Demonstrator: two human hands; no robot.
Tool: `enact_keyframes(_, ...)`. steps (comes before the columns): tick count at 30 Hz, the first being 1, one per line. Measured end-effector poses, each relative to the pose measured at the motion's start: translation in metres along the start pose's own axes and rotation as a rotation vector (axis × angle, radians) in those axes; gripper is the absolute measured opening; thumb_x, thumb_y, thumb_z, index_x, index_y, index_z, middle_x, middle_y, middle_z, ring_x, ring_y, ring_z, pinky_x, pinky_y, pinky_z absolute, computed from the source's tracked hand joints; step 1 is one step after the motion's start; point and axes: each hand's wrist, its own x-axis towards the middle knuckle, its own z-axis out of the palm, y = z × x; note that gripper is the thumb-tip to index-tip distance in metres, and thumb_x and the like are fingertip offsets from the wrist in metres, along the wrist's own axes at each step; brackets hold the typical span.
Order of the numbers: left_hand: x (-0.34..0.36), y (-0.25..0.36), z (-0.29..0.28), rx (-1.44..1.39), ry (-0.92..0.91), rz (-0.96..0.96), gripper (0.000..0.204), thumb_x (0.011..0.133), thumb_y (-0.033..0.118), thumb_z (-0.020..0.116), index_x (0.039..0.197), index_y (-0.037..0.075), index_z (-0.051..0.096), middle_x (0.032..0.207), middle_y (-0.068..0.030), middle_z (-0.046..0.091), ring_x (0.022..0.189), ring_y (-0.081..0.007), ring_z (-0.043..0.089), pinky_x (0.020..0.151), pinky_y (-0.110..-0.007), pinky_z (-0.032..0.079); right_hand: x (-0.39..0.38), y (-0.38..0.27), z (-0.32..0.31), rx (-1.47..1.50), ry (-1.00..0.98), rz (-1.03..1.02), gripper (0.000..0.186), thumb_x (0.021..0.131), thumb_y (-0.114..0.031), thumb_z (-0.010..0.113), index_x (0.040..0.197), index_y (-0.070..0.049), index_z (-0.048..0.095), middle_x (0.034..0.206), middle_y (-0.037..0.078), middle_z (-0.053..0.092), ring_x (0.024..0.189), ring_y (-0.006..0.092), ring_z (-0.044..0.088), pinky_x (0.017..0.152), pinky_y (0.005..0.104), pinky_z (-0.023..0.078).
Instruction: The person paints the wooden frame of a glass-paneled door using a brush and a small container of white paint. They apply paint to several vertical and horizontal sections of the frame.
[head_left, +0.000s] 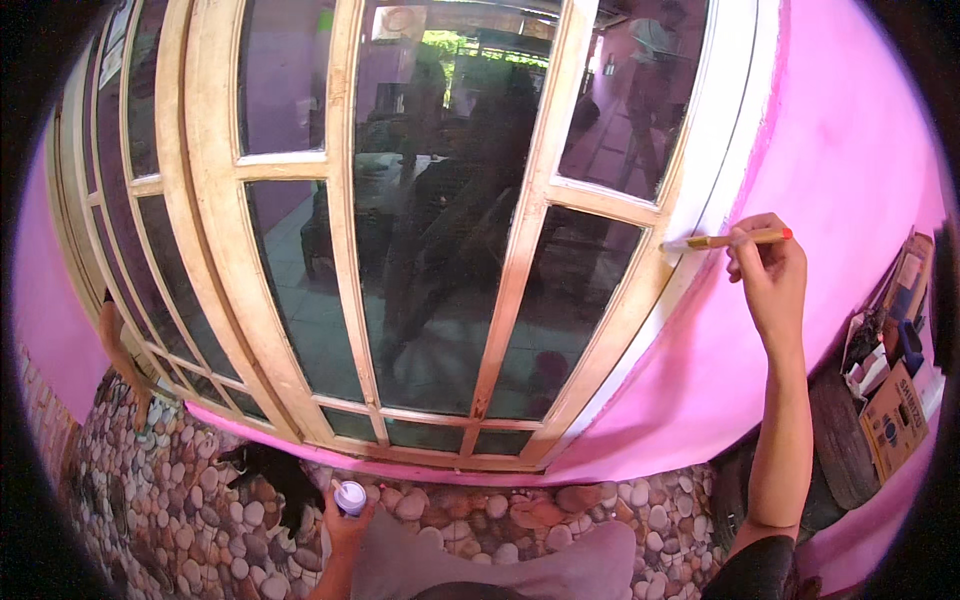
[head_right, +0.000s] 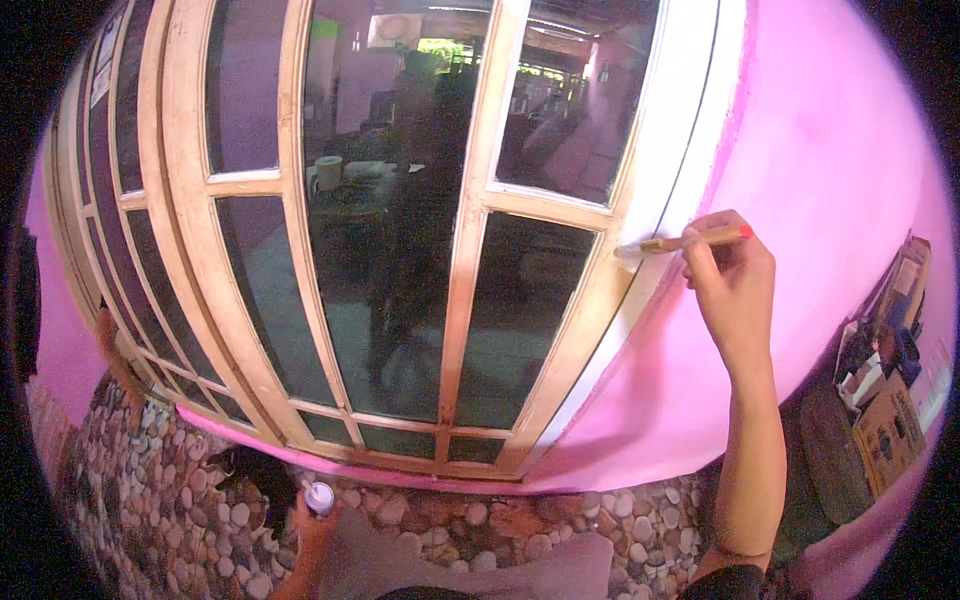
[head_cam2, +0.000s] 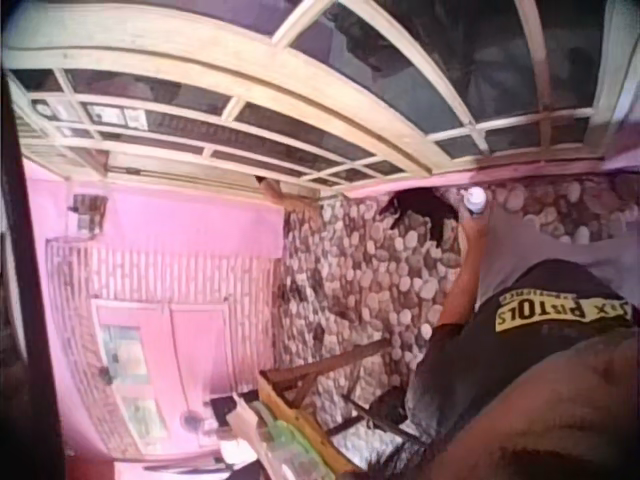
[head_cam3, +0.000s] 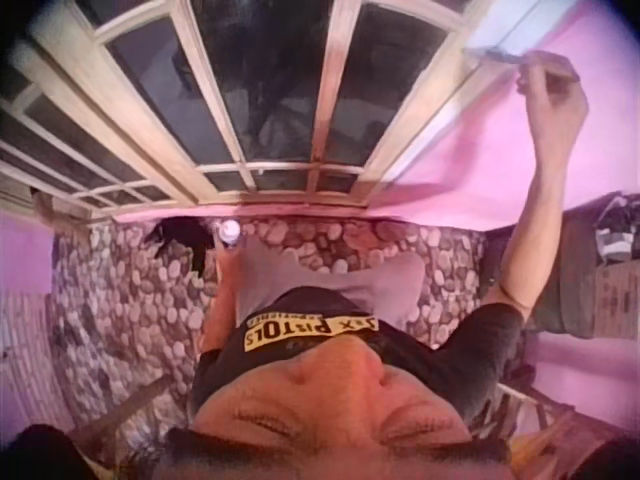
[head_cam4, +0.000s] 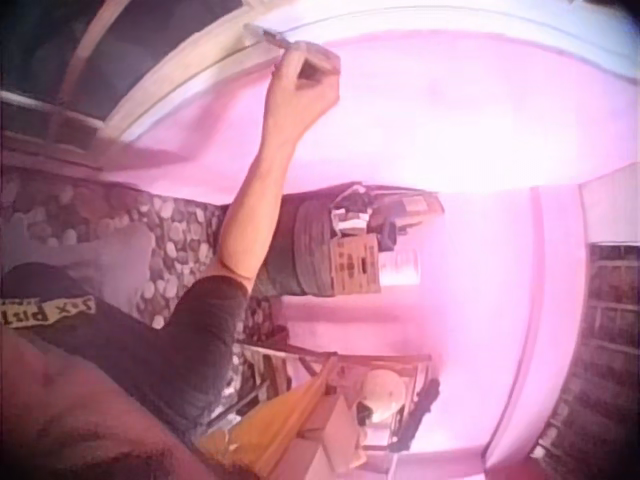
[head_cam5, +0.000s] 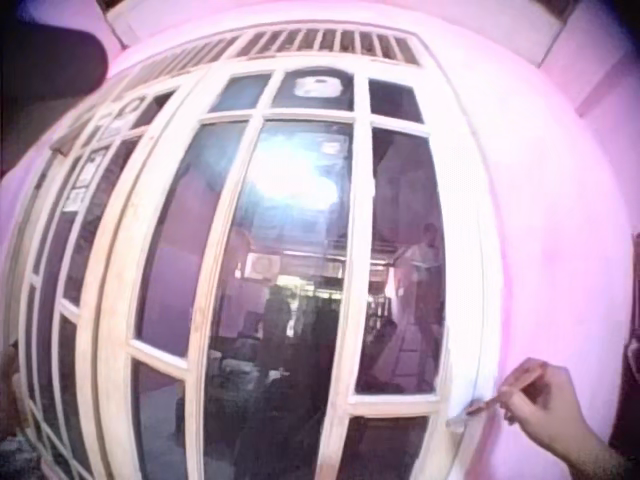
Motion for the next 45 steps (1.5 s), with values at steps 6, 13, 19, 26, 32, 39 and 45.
enact_keyframes(6, -0.011, -0.032, 0.022, -0.004, -0.075, 0.022, 0.069, 0.07, 0.018, 0.089, 0.124, -0.002, 0.051, 0.102, -0.0105, 0.066, 0.091, -0.0205, 0.066, 0.081, -0.035, 0.054, 0.042, -0.005, -0.007, -0.024, 0.048, -0.138, 0.02, 0.094, -0.017, 0.064, 0.091, 0.003, 0.062, 0.083, 0.007, 0.066, 0.066, 0.0098, 0.058, 0.061, 0.0244, 0.048)
enact_keyframes(13, -0.013, -0.016, 0.024, 0.077, -0.067, 0.028, 0.068, 0.068, 0.017, 0.09, 0.121, -0.003, 0.052, 0.106, -0.0134, 0.065, 0.094, -0.022, 0.065, 0.082, -0.037, 0.054, 0.029, -0.012, -0.012, 0.027, 0.123, -0.137, 0.015, 0.095, -0.011, 0.062, 0.091, 0.003, 0.062, 0.077, 0.004, 0.06, 0.064, 0.0089, 0.056, 0.056, 0.0235, 0.046)
enact_keyframes(19, -0.012, -0.018, 0.025, 0.046, -0.111, 0.079, 0.071, 0.069, 0.016, 0.089, 0.125, -0.005, 0.051, 0.108, -0.0141, 0.064, 0.096, -0.0221, 0.065, 0.086, -0.036, 0.052, 0.008, -0.002, 0.015, -0.067, 0.036, -0.084, 0.015, 0.092, -0.013, 0.065, 0.088, 0.002, 0.064, 0.072, 0.001, 0.064, 0.062, 0.0068, 0.056, 0.056, 0.0224, 0.043)
enact_keyframes(26, -0.017, -0.03, 0.032, 0.021, -0.078, 0.017, 0.068, 0.069, 0.016, 0.089, 0.121, -0.006, 0.051, 0.11, -0.0152, 0.064, 0.098, -0.0211, 0.064, 0.087, -0.035, 0.053, 0.054, -0.029, 0.007, 0.032, 0.209, -0.172, 0.016, 0.097, -0.012, 0.06, 0.096, 0.004, 0.063, 0.077, 0.005, 0.062, 0.064, 0.0093, 0.056, 0.06, 0.024, 0.048)
enact_keyframes(32, -0.012, -0.023, 0.026, 0.043, -0.134, 0.031, 0.079, 0.07, 0.017, 0.089, 0.131, -0.011, 0.047, 0.116, -0.0188, 0.062, 0.106, -0.0234, 0.063, 0.092, -0.035, 0.052, 0.021, -0.019, 0.004, 0.017, 0.096, -0.071, 0.018, 0.092, -0.016, 0.066, 0.091, 0.002, 0.064, 0.073, 0.004, 0.063, 0.062, 0.0091, 0.058, 0.056, 0.0231, 0.046)
enact_keyframes(39, -0.013, -0.024, 0.025, 0.038, -0.151, -0.007, 0.084, 0.069, 0.023, 0.089, 0.131, -0.012, 0.046, 0.115, -0.0206, 0.062, 0.107, -0.0269, 0.062, 0.094, -0.037, 0.05, 0.047, -0.019, 0.009, -0.03, 0.177, -0.163, 0.022, 0.092, -0.018, 0.066, 0.091, 0.004, 0.065, 0.077, 0.007, 0.068, 0.064, 0.0107, 0.062, 0.059, 0.0251, 0.05)
enact_keyframes(45, -0.013, -0.012, 0.02, -0.02, -0.191, -0.077, 0.087, 0.069, 0.021, 0.09, 0.133, -0.014, 0.044, 0.118, -0.0201, 0.061, 0.108, -0.0257, 0.062, 0.095, -0.036, 0.05, 0.047, -0.028, -0.001, -0.068, 0.229, -0.108, 0.015, 0.095, -0.013, 0.062, 0.094, 0.002, 0.063, 0.073, 0.004, 0.061, 0.06, 0.0083, 0.055, 0.054, 0.0236, 0.046)
